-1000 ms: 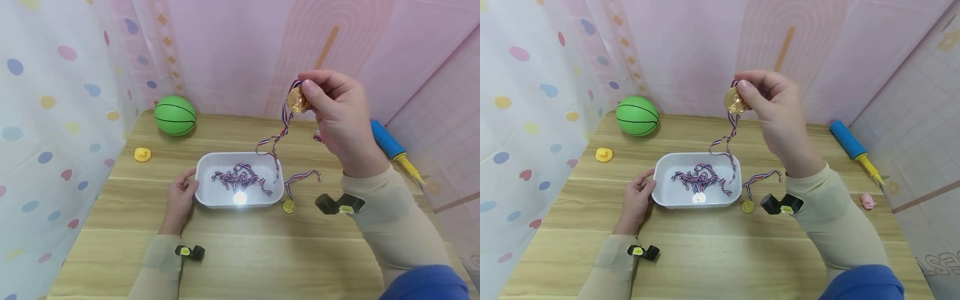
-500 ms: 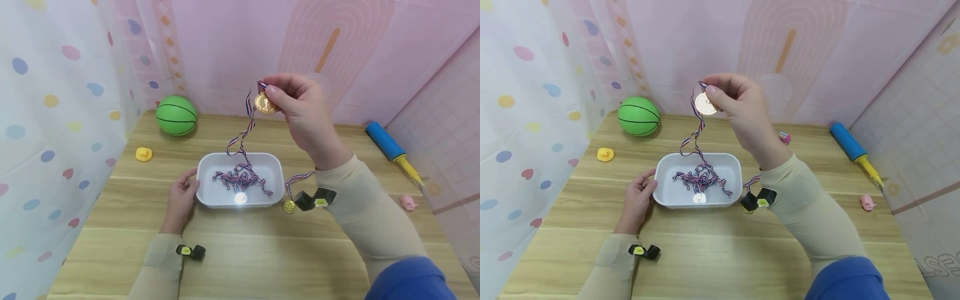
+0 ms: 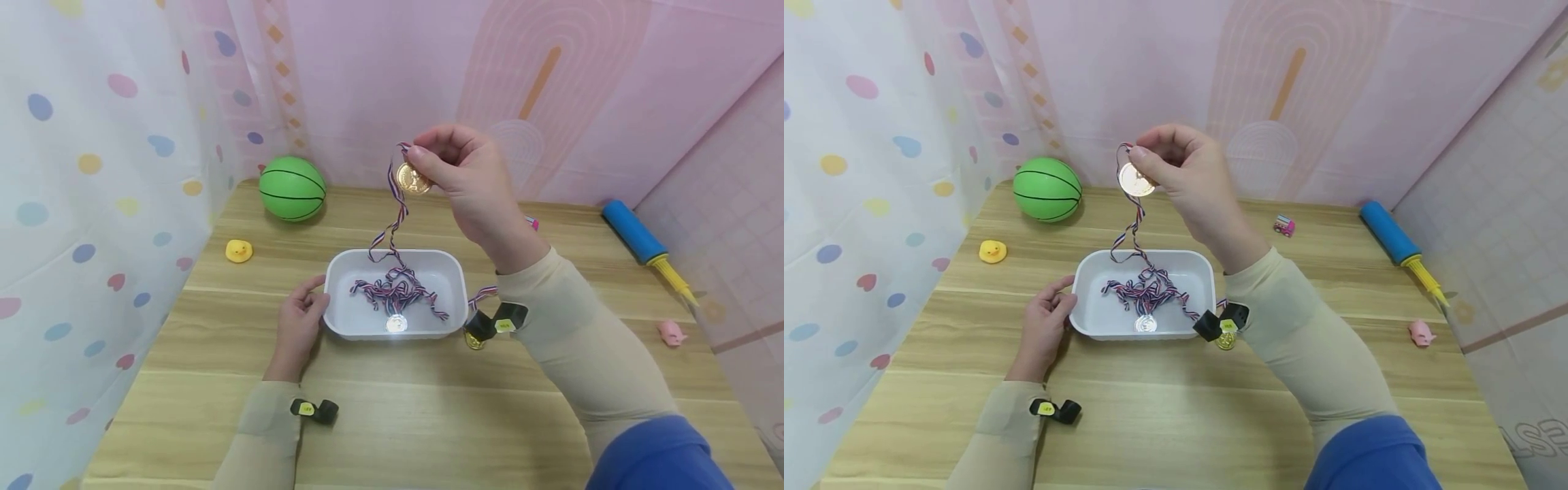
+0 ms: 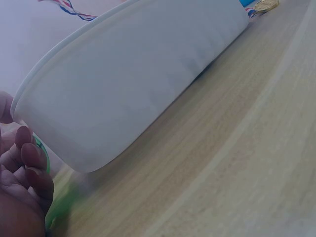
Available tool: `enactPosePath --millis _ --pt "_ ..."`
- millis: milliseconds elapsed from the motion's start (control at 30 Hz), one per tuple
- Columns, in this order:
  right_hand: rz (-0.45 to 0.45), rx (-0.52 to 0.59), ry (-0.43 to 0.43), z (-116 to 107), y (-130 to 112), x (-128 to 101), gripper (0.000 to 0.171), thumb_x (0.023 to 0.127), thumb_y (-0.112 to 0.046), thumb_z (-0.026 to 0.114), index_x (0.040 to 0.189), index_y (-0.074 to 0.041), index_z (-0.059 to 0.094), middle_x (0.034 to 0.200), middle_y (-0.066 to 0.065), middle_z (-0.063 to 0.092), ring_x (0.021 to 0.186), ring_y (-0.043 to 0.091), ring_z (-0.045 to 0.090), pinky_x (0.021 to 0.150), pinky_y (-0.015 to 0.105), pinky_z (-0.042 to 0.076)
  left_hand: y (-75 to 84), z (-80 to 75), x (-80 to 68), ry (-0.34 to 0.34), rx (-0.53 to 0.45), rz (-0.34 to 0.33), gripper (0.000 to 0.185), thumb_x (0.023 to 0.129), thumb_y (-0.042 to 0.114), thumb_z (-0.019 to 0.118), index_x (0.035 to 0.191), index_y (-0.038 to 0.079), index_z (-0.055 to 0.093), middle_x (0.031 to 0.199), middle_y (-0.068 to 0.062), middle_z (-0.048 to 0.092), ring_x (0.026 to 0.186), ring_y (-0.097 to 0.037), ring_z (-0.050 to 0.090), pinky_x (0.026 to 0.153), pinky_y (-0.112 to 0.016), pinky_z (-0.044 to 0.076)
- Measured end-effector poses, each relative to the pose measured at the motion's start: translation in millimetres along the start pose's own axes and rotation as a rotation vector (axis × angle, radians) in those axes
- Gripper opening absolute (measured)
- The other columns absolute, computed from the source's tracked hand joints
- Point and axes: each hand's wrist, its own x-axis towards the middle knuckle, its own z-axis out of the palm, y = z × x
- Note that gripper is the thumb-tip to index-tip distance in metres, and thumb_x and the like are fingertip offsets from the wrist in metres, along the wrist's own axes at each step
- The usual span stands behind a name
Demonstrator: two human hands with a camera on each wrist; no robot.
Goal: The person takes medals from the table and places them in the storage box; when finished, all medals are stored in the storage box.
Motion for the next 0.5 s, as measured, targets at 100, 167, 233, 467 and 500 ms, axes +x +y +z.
enactPosePath --millis 100,167,233,467,500 --pt "0.002 -0.021 -0.003 5.6 2.6 1.7 0.009 0.083 0.006 0.069 0.086 -0.002 0.068 0.078 0.008 0.064 0.066 0.015 0.057 0.061 0.022 0.048 -0.3 -0.5 0.0 0.001 0.008 -0.003 0.031 0.092 0.007 0.061 0.123 0.006 0.063 0.071 -0.001 0.051 0.058 -0.009 0.046 0.051 -0.019 0.042" --pt "0.004 -0.041 -0.005 9.6 4.2 2.5 0.009 0.083 0.005 0.07 0.086 -0.003 0.067 0.077 0.008 0.063 0.066 0.015 0.055 0.061 0.022 0.047 0.1 -0.6 -0.3 -0.002 0.012 -0.005 0.031 0.092 0.009 0.061 0.124 0.007 0.063 0.071 -0.002 0.05 0.059 -0.009 0.046 0.052 -0.02 0.042" --pt "0.014 -0.053 -0.005 13.4 6.3 3.3 0.009 0.082 0.005 0.071 0.086 -0.003 0.067 0.077 0.008 0.063 0.066 0.016 0.054 0.061 0.022 0.046 0.4 -0.5 -0.7 -0.007 0.008 -0.008 0.031 0.093 0.009 0.061 0.124 0.007 0.063 0.071 -0.002 0.05 0.059 -0.01 0.046 0.052 -0.02 0.042" --pt "0.023 -0.088 -0.016 23.9 19.3 7.2 0.009 0.082 0.002 0.073 0.087 -0.003 0.067 0.079 0.007 0.063 0.072 0.017 0.054 0.066 0.024 0.046 0.7 1.0 -1.3 -0.008 -0.003 -0.027 0.033 0.093 0.009 0.061 0.126 0.007 0.062 0.07 -0.002 0.05 0.058 -0.009 0.046 0.051 -0.02 0.041" --pt "0.026 -0.093 -0.019 25.2 21.4 7.8 0.009 0.082 0.001 0.073 0.088 -0.002 0.067 0.08 0.007 0.063 0.072 0.017 0.055 0.066 0.025 0.046 0.4 1.0 -1.3 -0.008 -0.001 -0.029 0.033 0.093 0.009 0.061 0.126 0.008 0.061 0.07 -0.002 0.05 0.058 -0.009 0.046 0.051 -0.02 0.041"
